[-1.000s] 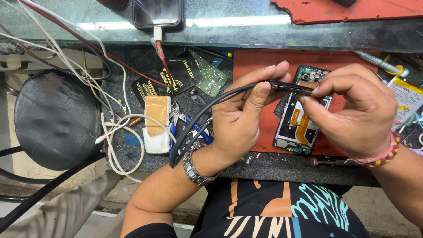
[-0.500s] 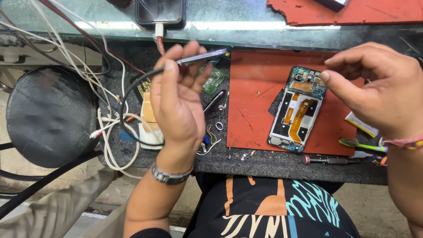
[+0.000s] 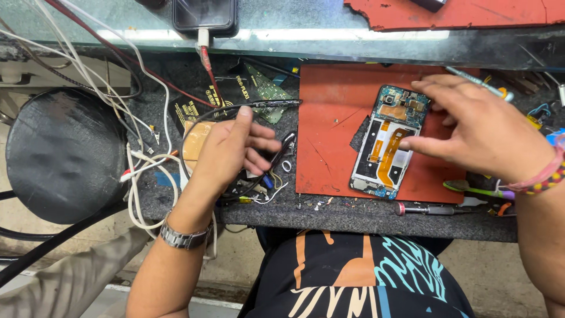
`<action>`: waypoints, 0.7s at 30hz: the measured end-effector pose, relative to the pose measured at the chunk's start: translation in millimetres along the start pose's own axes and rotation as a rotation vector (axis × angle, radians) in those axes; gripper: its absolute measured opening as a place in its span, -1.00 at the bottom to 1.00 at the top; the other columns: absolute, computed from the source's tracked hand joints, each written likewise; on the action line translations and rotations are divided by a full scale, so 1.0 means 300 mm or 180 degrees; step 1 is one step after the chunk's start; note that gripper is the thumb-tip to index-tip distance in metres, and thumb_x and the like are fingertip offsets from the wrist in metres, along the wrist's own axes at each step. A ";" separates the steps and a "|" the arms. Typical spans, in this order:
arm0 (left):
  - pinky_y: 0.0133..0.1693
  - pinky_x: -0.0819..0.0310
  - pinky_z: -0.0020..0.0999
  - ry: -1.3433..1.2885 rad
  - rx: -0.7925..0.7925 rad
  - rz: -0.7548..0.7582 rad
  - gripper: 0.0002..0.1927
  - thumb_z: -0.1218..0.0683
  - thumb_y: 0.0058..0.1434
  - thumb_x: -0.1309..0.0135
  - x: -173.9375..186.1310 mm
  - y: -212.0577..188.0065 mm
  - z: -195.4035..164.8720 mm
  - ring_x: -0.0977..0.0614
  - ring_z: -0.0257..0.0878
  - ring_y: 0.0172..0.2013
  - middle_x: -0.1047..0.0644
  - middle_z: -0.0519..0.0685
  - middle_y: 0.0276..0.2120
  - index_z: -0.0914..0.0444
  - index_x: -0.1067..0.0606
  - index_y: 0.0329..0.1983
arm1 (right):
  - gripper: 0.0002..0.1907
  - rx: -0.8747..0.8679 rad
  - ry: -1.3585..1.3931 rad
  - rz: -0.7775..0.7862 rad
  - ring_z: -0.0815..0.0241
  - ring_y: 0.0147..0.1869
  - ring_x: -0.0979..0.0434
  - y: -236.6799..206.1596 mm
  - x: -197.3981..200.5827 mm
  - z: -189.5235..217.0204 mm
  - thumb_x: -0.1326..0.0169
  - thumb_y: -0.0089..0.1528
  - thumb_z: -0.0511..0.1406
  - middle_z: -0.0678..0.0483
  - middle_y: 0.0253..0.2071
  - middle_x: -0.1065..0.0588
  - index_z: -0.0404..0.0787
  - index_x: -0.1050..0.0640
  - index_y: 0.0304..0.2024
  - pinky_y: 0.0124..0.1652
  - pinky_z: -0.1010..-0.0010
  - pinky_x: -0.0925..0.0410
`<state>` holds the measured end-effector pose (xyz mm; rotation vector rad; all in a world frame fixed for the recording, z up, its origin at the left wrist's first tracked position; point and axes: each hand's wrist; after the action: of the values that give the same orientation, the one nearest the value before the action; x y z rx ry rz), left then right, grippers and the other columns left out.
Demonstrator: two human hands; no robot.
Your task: The person removes the battery from a disassembled smartphone, then detaches the motherboard and camera module assembly. They reposition the assembly within the phone chassis and connect a black cable to a port on the motherboard.
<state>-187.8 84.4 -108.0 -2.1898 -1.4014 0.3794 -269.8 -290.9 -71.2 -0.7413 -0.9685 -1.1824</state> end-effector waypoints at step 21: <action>-0.29 -0.62 -0.39 0.1339 -0.1754 0.0746 -0.62 -0.09 0.30 -0.11 -0.407 0.084 -0.138 -0.73 -0.30 -0.35 -0.68 0.01 -0.33 0.34 -0.60 -0.13 | -0.26 -0.0100 0.0008 -0.0153 -0.15 0.21 -0.48 -0.007 -0.048 -0.002 -0.39 -0.03 -0.16 -0.14 0.08 -0.54 -0.23 -0.55 0.19 0.19 0.12 -0.32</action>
<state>-201.0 -45.3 -92.1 -2.6711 -1.1007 -0.4266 -273.1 -286.1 -84.6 -0.7449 -0.9722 -1.2425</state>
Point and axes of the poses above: each hand's wrist, its own y-axis towards the middle knuckle, its own x-axis out of the back of the hand, z = x × y
